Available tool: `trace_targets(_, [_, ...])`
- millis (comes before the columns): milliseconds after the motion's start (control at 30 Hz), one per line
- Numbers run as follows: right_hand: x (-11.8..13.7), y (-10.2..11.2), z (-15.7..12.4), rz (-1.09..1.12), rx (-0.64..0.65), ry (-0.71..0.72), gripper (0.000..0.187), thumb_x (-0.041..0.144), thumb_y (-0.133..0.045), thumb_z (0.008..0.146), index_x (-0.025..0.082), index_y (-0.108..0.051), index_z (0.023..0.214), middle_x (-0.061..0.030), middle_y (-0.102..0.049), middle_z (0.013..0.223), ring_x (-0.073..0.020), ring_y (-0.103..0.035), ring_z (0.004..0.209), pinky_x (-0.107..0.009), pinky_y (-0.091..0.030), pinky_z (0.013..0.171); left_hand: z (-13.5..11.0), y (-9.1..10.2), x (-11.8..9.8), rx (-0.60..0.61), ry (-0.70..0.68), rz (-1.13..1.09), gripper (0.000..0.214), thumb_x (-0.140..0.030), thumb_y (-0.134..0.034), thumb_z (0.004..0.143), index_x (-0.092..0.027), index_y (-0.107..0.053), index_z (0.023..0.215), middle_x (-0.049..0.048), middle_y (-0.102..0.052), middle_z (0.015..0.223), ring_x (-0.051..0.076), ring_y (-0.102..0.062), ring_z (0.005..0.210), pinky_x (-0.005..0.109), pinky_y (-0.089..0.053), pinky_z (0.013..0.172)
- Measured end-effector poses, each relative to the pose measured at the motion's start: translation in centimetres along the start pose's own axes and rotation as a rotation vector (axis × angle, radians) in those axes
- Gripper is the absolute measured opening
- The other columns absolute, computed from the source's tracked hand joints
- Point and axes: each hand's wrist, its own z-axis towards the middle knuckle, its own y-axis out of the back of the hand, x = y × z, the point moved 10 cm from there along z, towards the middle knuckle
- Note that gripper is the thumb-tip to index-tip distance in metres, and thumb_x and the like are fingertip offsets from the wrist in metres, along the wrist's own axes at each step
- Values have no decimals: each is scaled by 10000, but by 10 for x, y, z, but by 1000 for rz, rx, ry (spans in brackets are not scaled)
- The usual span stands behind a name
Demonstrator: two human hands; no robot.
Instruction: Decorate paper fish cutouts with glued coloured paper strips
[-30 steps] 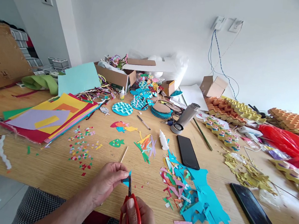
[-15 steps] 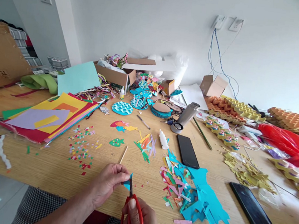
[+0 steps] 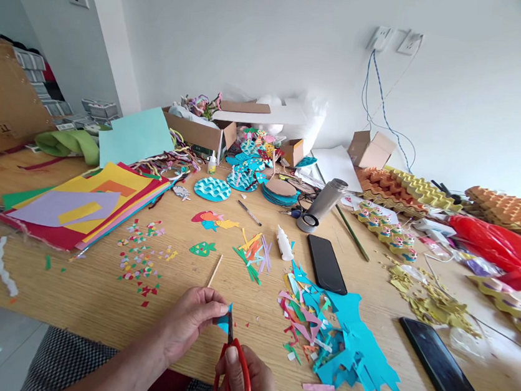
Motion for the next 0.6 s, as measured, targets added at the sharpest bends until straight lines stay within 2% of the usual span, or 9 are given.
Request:
trace_targets(200, [0, 8, 15, -90, 49, 33, 590, 770, -452, 723, 185, -524, 745, 44, -494, 374, -83, -392, 307, -191, -287, 350, 3, -6, -1, 20, -12, 25, 221, -292, -748, 561, -121, -628, 634, 50, -651, 644, 154, -573, 632, 300, -452, 682])
trace_targets(333, [5, 30, 27, -257, 2, 83, 557, 759, -408, 749, 208, -475, 701, 46, -486, 380, -97, -402, 303, -208, -282, 352, 2, -5, -10, -18, -69, 129, 217, -310, -723, 593, -125, -627, 651, 113, -694, 849, 187, -609, 740, 315, -465, 725])
trace_targets(433, [26, 55, 32, -652, -139, 214, 471, 672, -453, 777, 223, -448, 635, 12, -545, 457, -141, -506, 403, -241, -331, 422, -3, -3, -24, -41, -168, 268, 185, -309, -690, 637, -137, -632, 674, 122, -680, 993, 213, -610, 883, 286, -445, 743])
trace_targets(533, [50, 70, 32, -1138, -306, 347, 355, 532, -431, 840, 233, -481, 654, -36, -630, 570, -219, -612, 563, -289, -357, 506, -10, 1, -39, -59, -260, 428, 154, -303, -648, 682, -150, -633, 696, 102, -657, 1055, 203, -603, 877, 267, -426, 702])
trace_targets(600, [57, 74, 34, -1307, -350, 387, 320, 483, -383, 877, 241, -486, 695, -45, -650, 611, -244, -640, 617, -306, -370, 527, -14, 6, -49, -58, -306, 493, 135, -285, -624, 700, -153, -622, 672, 98, -653, 1032, 201, -599, 875, 265, -421, 698])
